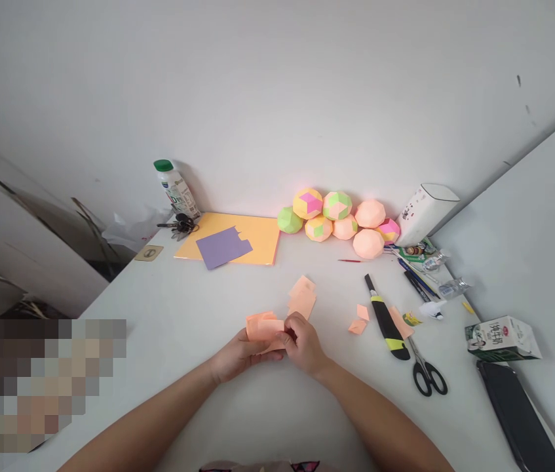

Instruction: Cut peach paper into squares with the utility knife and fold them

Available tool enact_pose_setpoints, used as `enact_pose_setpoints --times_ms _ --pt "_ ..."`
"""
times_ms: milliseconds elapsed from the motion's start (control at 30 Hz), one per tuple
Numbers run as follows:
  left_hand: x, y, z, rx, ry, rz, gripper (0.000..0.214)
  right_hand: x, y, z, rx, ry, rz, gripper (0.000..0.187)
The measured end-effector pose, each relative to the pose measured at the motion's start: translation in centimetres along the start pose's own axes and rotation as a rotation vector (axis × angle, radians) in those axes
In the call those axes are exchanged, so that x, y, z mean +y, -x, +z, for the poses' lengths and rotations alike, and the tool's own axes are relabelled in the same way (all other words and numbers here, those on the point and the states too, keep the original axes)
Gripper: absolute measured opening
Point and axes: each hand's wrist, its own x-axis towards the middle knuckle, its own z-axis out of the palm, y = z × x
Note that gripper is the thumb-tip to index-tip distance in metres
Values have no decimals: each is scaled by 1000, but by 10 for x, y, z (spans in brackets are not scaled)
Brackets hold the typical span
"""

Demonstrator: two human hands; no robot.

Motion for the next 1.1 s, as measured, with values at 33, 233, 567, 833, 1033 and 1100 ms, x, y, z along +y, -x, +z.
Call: enact_pose_setpoints --times_ms 33,233,567,833,1033,1100 --pt "0 0 0 2 8 -2 38 0 0 0 -1 -1 -4 21" --pt "-1 0 -1 6 13 7 39 -1 -2 -1 11 -4 -28 24" --pt "-4 -1 -1 26 33 47 45 -3 -3 -2 75 13 34 22" --pt "-7 -2 -1 95 68 33 42 4 -6 -10 164 213 -5 28" --pt "-6 -3 -1 169 104 -22 38 23 -17 -31 353 517 53 21" --pt "-5 -2 -2 165 103 -32 38 28 -18 -32 364 585 79 12"
